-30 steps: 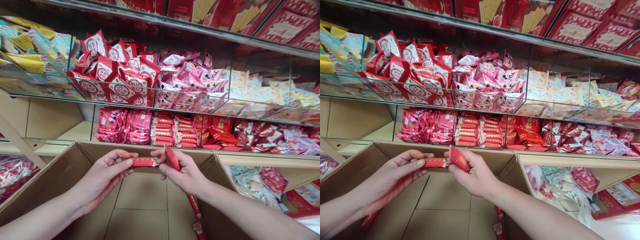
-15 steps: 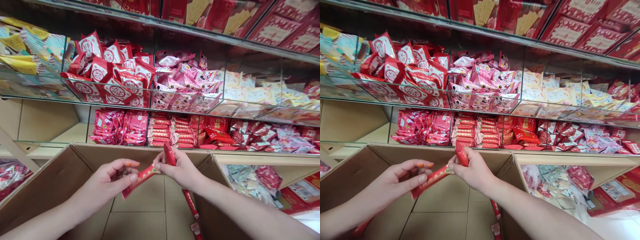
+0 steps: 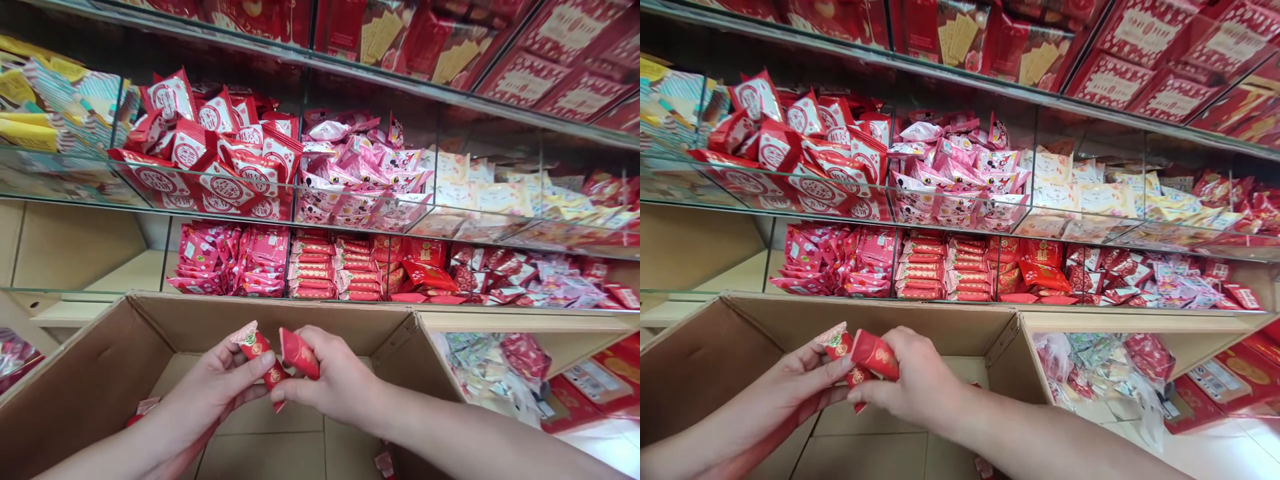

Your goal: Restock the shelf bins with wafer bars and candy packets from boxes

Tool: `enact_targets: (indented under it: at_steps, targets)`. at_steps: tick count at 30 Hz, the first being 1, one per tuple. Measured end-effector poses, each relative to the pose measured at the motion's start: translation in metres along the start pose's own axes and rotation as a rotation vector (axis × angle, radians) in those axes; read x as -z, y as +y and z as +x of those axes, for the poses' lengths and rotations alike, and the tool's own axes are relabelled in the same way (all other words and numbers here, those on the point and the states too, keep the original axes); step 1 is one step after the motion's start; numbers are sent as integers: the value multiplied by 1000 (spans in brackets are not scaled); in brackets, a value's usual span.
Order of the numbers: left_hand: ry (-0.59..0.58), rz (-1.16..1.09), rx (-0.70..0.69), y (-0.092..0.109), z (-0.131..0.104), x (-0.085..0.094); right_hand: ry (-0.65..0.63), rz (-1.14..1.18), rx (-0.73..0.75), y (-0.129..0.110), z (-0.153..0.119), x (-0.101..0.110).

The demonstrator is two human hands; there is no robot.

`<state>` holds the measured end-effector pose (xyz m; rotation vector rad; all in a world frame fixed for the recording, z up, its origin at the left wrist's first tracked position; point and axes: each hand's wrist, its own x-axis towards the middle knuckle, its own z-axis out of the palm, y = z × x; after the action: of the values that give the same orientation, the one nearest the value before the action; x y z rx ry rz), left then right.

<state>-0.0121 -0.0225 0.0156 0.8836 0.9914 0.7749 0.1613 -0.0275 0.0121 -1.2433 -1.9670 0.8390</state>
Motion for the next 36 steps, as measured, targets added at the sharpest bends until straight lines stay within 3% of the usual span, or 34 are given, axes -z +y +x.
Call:
enact_targets:
  at_steps: [5,9,11,14,18,26,30,33,36]
  targets:
    - [23,163,-55,3,-1,-1,-24,-152,279,2,2,-2]
    - [1,248,-33,7,-2,1,149,-526,410,18,20,42]
    - [-28,275,-20,6,-2,4,267,-783,311,32,33,75]
    - [-81,297,-10,1,-2,6,334,-1065,117,52,49,117]
    - [-128,324,-4,-6,-3,8,303,-1202,25,64,59,143]
    - [-197,371,9,-13,1,12,137,-1265,25,66,74,146]
    - [-200,396,-20,-15,2,13,147,-1290,20,55,71,143]
    - [-202,399,-82,-11,0,12,170,-1271,62,31,52,118]
    - [-207,375,-128,-5,0,10,-8,-1079,141,4,28,74]
